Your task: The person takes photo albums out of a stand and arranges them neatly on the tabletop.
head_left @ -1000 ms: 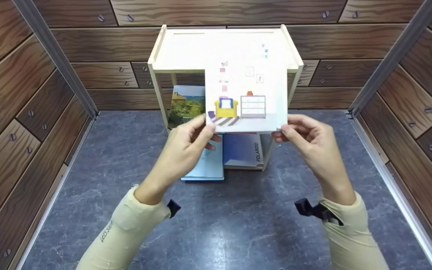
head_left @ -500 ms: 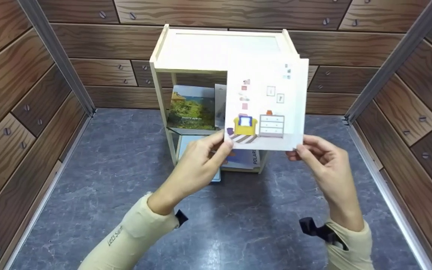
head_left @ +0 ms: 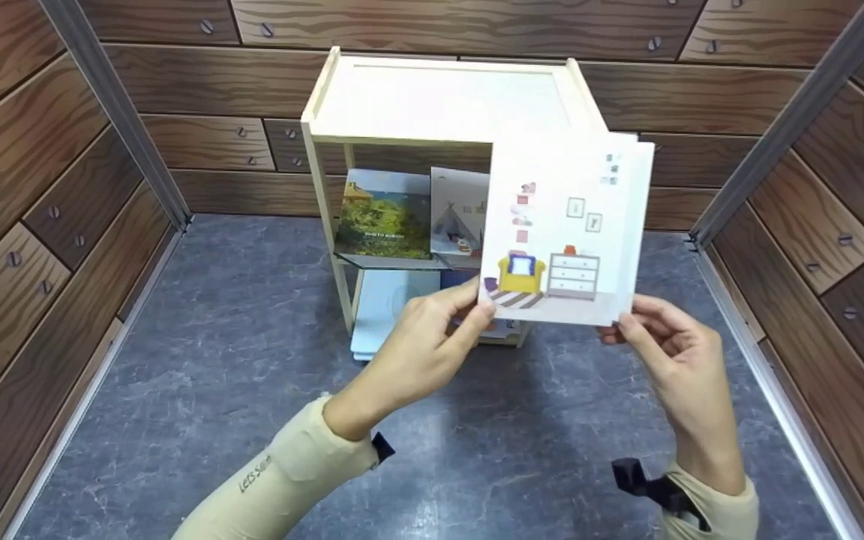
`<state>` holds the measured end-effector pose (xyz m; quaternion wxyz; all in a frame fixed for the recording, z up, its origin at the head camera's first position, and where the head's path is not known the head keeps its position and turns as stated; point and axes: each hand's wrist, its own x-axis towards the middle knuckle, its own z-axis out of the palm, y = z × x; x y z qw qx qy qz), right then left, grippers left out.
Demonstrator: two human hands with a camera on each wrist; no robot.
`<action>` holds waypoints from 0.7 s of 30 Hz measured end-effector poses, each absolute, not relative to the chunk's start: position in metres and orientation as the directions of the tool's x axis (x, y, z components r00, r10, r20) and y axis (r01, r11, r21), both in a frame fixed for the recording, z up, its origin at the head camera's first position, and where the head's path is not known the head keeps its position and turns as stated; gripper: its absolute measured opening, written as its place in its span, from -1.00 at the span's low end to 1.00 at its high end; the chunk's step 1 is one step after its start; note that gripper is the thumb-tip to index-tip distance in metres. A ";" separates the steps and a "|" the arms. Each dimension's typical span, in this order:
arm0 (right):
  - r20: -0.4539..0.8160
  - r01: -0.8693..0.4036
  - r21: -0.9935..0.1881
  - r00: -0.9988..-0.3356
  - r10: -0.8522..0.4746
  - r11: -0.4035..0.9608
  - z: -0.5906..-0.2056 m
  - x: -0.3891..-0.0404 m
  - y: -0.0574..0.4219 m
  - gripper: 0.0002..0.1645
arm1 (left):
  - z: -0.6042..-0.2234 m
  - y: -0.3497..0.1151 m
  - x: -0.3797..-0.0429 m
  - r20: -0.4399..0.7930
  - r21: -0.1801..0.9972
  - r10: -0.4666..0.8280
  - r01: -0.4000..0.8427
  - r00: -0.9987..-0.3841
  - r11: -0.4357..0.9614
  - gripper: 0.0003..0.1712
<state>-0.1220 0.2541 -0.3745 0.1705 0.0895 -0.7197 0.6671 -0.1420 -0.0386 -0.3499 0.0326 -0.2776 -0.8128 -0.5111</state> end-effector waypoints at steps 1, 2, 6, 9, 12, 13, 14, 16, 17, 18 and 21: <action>0.364 -0.355 -0.930 -0.925 0.104 0.095 -0.376 -0.121 0.256 -0.73 | -0.351 -0.037 -0.142 0.336 0.813 0.424 0.486 -0.841 0.321 -0.56; 0.365 -0.356 -0.930 -0.925 0.108 0.092 -0.378 -0.119 0.257 -0.73 | -0.352 -0.035 -0.141 0.336 0.812 0.430 0.488 -0.838 0.319 -0.55; 0.382 -0.375 -0.924 -0.918 0.111 0.076 -0.383 -0.115 0.263 -0.74 | -0.354 -0.029 -0.139 0.334 0.818 0.445 0.490 -0.831 0.301 -0.53; 0.388 -0.383 -0.922 -0.915 0.113 0.063 -0.387 -0.112 0.266 -0.75 | -0.357 -0.026 -0.139 0.325 0.822 0.456 0.486 -0.829 0.297 -0.52; 0.371 -0.364 -0.929 -0.919 0.133 0.070 -0.390 -0.109 0.268 -0.76 | -0.360 -0.022 -0.139 0.306 0.832 0.468 0.472 -0.829 0.292 -0.51; 0.364 -0.357 -0.931 -0.921 0.140 0.073 -0.391 -0.108 0.269 -0.75 | -0.361 -0.021 -0.140 0.303 0.835 0.471 0.469 -0.828 0.288 -0.52; 0.357 -0.350 -0.934 -0.923 0.147 0.070 -0.393 -0.107 0.270 -0.75 | -0.362 -0.020 -0.140 0.300 0.837 0.474 0.467 -0.828 0.287 -0.53; 0.346 -0.340 -0.938 -0.925 0.157 0.066 -0.395 -0.106 0.272 -0.74 | -0.364 -0.018 -0.140 0.296 0.837 0.476 0.465 -0.828 0.288 -0.54; 0.343 -0.338 -0.939 -0.926 0.161 0.061 -0.396 -0.106 0.273 -0.74 | -0.365 -0.017 -0.141 0.297 0.834 0.476 0.467 -0.828 0.292 -0.55; 0.340 -0.335 -0.940 -0.926 0.163 0.055 -0.397 -0.105 0.273 -0.74 | -0.366 -0.016 -0.141 0.297 0.832 0.475 0.469 -0.828 0.298 -0.56; 0.336 -0.335 -0.941 -0.927 0.167 0.035 -0.401 -0.104 0.275 -0.74 | -0.368 -0.014 -0.141 0.293 0.826 0.475 0.470 -0.830 0.311 -0.57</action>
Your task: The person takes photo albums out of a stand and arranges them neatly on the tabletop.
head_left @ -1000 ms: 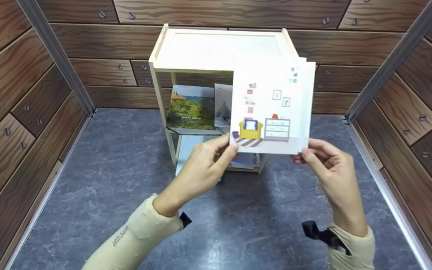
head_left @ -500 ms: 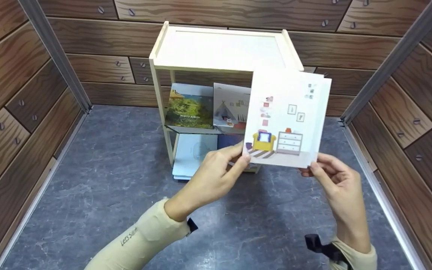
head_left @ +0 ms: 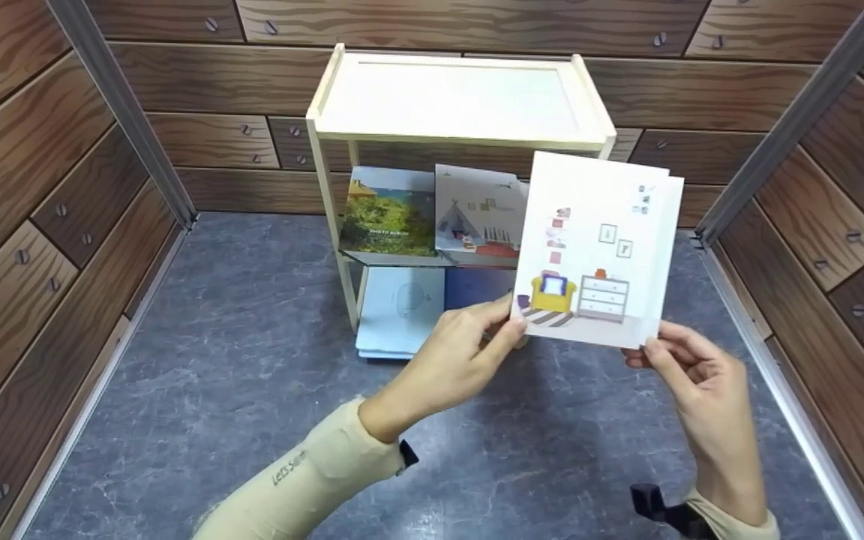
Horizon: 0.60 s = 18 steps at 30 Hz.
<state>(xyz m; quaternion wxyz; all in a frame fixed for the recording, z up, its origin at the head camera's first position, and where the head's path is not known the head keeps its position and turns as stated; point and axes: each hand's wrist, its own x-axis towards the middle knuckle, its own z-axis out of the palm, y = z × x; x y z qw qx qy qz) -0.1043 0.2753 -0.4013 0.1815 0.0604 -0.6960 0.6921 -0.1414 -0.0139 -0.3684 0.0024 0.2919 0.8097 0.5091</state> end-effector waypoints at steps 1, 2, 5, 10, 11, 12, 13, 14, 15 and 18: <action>0.337 -0.337 -0.941 -0.926 0.169 0.031 -0.402 -0.104 0.276 -0.74 | -0.369 -0.013 -0.142 0.292 0.825 0.477 0.471 -0.829 0.313 -0.57; 0.337 -0.338 -0.941 -0.926 0.171 0.025 -0.404 -0.104 0.277 -0.74 | -0.370 -0.012 -0.142 0.291 0.824 0.478 0.471 -0.829 0.315 -0.57; 0.333 -0.335 -0.942 -0.925 0.185 0.017 -0.406 -0.102 0.280 -0.74 | -0.372 -0.008 -0.142 0.286 0.827 0.487 0.469 -0.825 0.309 -0.58; 0.317 -0.320 -0.947 -0.926 0.206 0.017 -0.411 -0.100 0.284 -0.74 | -0.377 -0.003 -0.143 0.266 0.841 0.506 0.454 -0.820 0.294 -0.56; 0.316 -0.320 -0.947 -0.926 0.208 0.015 -0.412 -0.099 0.285 -0.74 | -0.378 -0.002 -0.143 0.261 0.842 0.508 0.451 -0.821 0.295 -0.56; 0.316 -0.320 -0.947 -0.925 0.210 0.014 -0.413 -0.099 0.285 -0.74 | -0.379 -0.001 -0.143 0.259 0.841 0.508 0.451 -0.821 0.299 -0.55; 0.314 -0.317 -0.948 -0.925 0.214 0.017 -0.414 -0.098 0.286 -0.73 | -0.380 0.000 -0.144 0.258 0.839 0.508 0.452 -0.821 0.303 -0.55; 0.313 -0.317 -0.948 -0.925 0.218 0.016 -0.414 -0.097 0.287 -0.73 | -0.381 0.001 -0.144 0.259 0.835 0.510 0.455 -0.821 0.308 -0.55; 0.313 -0.319 -0.948 -0.924 0.220 0.010 -0.415 -0.097 0.287 -0.73 | -0.382 0.002 -0.144 0.263 0.830 0.509 0.461 -0.820 0.314 -0.55; 0.309 -0.316 -0.949 -0.922 0.231 0.010 -0.418 -0.094 0.289 -0.72 | -0.384 0.005 -0.144 0.278 0.808 0.510 0.486 -0.814 0.335 -0.55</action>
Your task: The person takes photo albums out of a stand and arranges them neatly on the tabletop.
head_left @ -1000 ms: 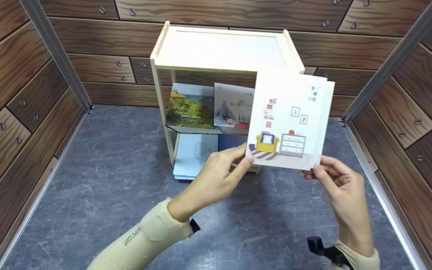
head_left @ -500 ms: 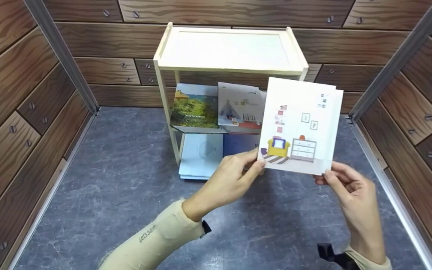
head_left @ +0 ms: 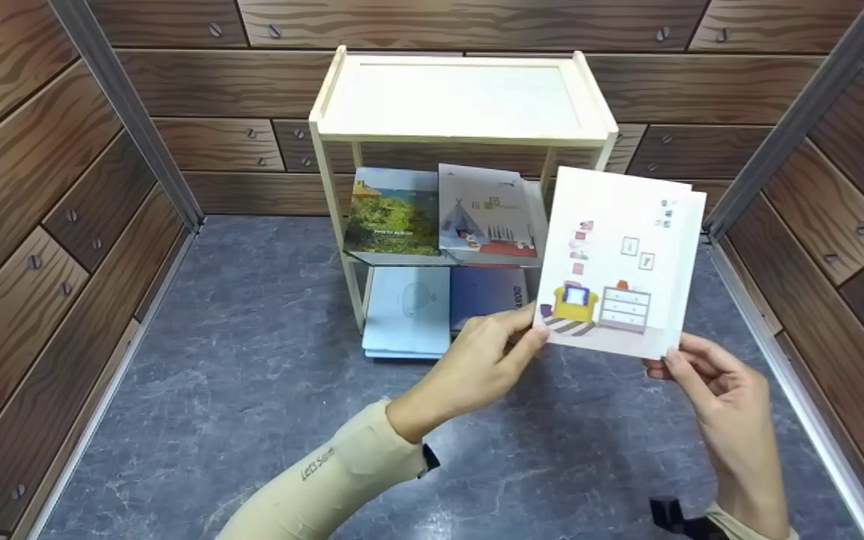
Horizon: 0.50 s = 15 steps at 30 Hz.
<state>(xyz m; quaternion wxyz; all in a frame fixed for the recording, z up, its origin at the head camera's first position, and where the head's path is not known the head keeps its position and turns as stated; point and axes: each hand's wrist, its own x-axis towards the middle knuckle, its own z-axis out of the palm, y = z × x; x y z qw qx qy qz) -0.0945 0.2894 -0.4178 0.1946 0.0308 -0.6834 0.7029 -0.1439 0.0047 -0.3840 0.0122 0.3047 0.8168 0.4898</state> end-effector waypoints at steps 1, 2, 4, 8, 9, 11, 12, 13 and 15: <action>0.309 -0.316 -0.949 -0.922 0.235 0.010 -0.418 -0.094 0.290 -0.73 | -0.385 0.006 -0.144 0.279 0.803 0.512 0.490 -0.812 0.338 -0.55; 0.313 -0.321 -0.947 -0.921 0.234 0.005 -0.419 -0.093 0.291 -0.73 | -0.385 0.007 -0.144 0.281 0.799 0.513 0.494 -0.811 0.343 -0.55; 0.322 -0.331 -0.944 -0.918 0.232 0.002 -0.421 -0.093 0.292 -0.73 | -0.386 0.009 -0.144 0.280 0.794 0.516 0.497 -0.810 0.349 -0.54; 0.328 -0.338 -0.941 -0.914 0.239 -0.001 -0.425 -0.090 0.296 -0.75 | -0.388 0.014 -0.143 0.274 0.788 0.531 0.504 -0.802 0.354 -0.53; 0.325 -0.335 -0.942 -0.913 0.245 0.001 -0.426 -0.089 0.297 -0.75 | -0.389 0.015 -0.143 0.275 0.785 0.536 0.508 -0.798 0.354 -0.53; 0.310 -0.320 -0.947 -0.914 0.261 0.004 -0.427 -0.088 0.298 -0.76 | -0.390 0.017 -0.143 0.277 0.779 0.545 0.517 -0.791 0.355 -0.53; 0.302 -0.312 -0.950 -0.915 0.269 0.004 -0.428 -0.087 0.299 -0.76 | -0.391 0.018 -0.143 0.278 0.777 0.548 0.520 -0.789 0.354 -0.54; 0.295 -0.304 -0.953 -0.915 0.275 0.009 -0.428 -0.086 0.300 -0.76 | -0.392 0.019 -0.143 0.276 0.778 0.552 0.520 -0.787 0.352 -0.54; 0.281 -0.289 -0.957 -0.917 0.284 0.015 -0.429 -0.085 0.302 -0.75 | -0.393 0.021 -0.143 0.271 0.782 0.556 0.516 -0.786 0.349 -0.55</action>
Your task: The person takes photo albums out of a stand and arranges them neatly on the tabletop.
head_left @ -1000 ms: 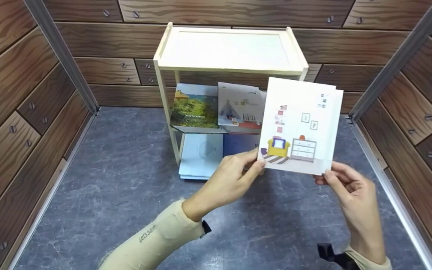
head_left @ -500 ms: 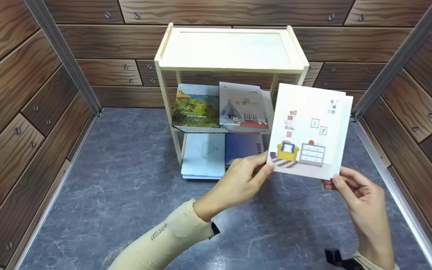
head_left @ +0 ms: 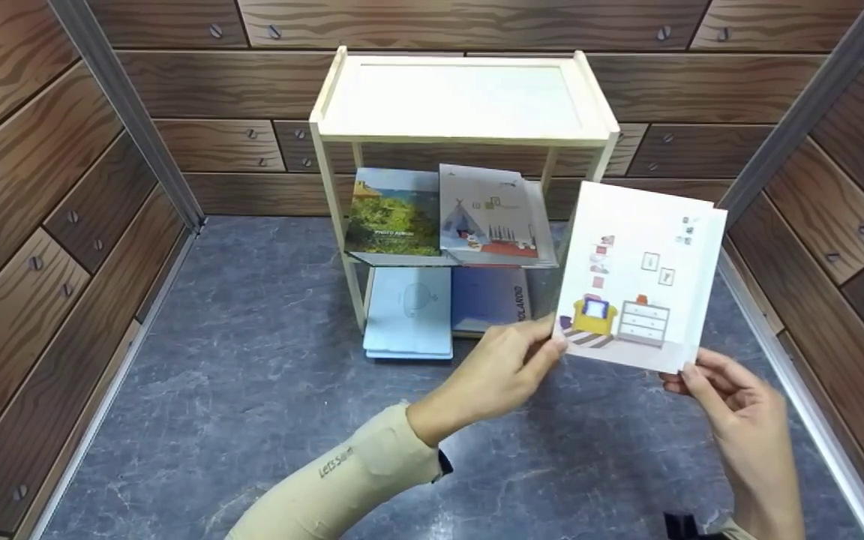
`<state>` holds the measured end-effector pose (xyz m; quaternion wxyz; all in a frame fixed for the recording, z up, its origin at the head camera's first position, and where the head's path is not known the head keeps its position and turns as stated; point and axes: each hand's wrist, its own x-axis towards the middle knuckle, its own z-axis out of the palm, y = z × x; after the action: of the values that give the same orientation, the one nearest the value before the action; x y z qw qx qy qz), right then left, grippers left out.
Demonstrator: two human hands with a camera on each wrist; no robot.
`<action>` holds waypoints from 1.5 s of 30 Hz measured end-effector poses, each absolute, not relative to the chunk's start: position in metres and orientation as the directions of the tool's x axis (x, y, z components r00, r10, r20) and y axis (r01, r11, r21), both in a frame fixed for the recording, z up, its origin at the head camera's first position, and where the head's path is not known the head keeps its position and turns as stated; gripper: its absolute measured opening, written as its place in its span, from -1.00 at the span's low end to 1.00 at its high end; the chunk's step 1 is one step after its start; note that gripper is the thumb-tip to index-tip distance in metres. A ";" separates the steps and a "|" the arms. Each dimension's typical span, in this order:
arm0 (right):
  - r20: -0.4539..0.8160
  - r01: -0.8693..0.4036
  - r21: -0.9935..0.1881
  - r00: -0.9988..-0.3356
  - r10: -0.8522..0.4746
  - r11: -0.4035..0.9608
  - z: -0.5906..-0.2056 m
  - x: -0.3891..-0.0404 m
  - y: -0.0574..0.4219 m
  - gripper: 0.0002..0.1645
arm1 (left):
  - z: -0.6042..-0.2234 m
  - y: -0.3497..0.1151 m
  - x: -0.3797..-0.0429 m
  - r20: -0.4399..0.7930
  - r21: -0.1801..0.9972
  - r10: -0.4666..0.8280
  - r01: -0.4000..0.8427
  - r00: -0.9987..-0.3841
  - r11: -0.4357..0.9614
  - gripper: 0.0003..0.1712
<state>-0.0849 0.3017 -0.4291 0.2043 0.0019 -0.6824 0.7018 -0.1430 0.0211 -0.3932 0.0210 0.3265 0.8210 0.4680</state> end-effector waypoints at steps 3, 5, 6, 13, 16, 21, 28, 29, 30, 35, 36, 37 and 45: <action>0.269 -0.273 -0.962 -0.917 0.294 0.025 -0.431 -0.083 0.305 -0.74 | -0.395 0.024 -0.143 0.258 0.792 0.564 0.506 -0.785 0.342 -0.55; 0.263 -0.269 -0.963 -0.917 0.299 0.023 -0.432 -0.082 0.307 -0.74 | -0.397 0.027 -0.143 0.252 0.796 0.569 0.502 -0.783 0.339 -0.55; 0.261 -0.267 -0.963 -0.917 0.302 0.022 -0.433 -0.082 0.308 -0.73 | -0.398 0.028 -0.144 0.249 0.797 0.572 0.501 -0.781 0.337 -0.55; 0.258 -0.266 -0.964 -0.917 0.304 0.013 -0.442 -0.080 0.315 -0.74 | -0.408 0.037 -0.147 0.224 0.808 0.579 0.482 -0.784 0.340 -0.58; 0.258 -0.266 -0.964 -0.920 0.297 0.014 -0.447 -0.082 0.318 -0.72 | -0.413 0.041 -0.149 0.209 0.814 0.574 0.466 -0.791 0.346 -0.58; 0.242 -0.246 -0.969 -0.932 0.272 0.018 -0.456 -0.086 0.324 -0.67 | -0.423 0.047 -0.152 0.202 0.830 0.560 0.444 -0.803 0.337 -0.61; 0.225 -0.226 -0.974 -0.938 0.262 0.025 -0.467 -0.087 0.334 -0.63 | -0.436 0.058 -0.158 0.186 0.839 0.549 0.422 -0.815 0.343 -0.64; 0.220 -0.222 -0.975 -0.940 0.259 0.023 -0.469 -0.087 0.335 -0.62 | -0.437 0.060 -0.159 0.177 0.842 0.546 0.413 -0.819 0.346 -0.65; 0.216 -0.218 -0.976 -0.942 0.257 0.019 -0.471 -0.088 0.337 -0.61 | -0.439 0.061 -0.159 0.168 0.847 0.542 0.402 -0.823 0.348 -0.65; 0.198 -0.206 -0.978 -0.948 0.247 -0.007 -0.480 -0.090 0.341 -0.58 | -0.450 0.068 -0.163 0.105 0.877 0.519 0.325 -0.848 0.354 -0.65; 0.196 -0.205 -0.979 -0.949 0.248 -0.011 -0.481 -0.091 0.341 -0.58 | -0.452 0.070 -0.163 0.092 0.881 0.516 0.310 -0.852 0.356 -0.66; 0.192 -0.202 -0.979 -0.950 0.248 -0.014 -0.483 -0.091 0.342 -0.58 | -0.454 0.071 -0.164 0.078 0.886 0.511 0.295 -0.856 0.358 -0.66; 0.128 -0.126 -0.992 -0.960 0.248 0.024 -0.496 -0.095 0.348 -0.65 | -0.470 0.080 -0.167 -0.006 0.913 0.476 0.189 -0.879 0.361 -0.69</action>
<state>-0.0953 0.3477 -0.4962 0.1338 -0.0434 -0.7027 0.6974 -0.1671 0.0800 -0.4704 0.1360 0.2044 0.8136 0.5270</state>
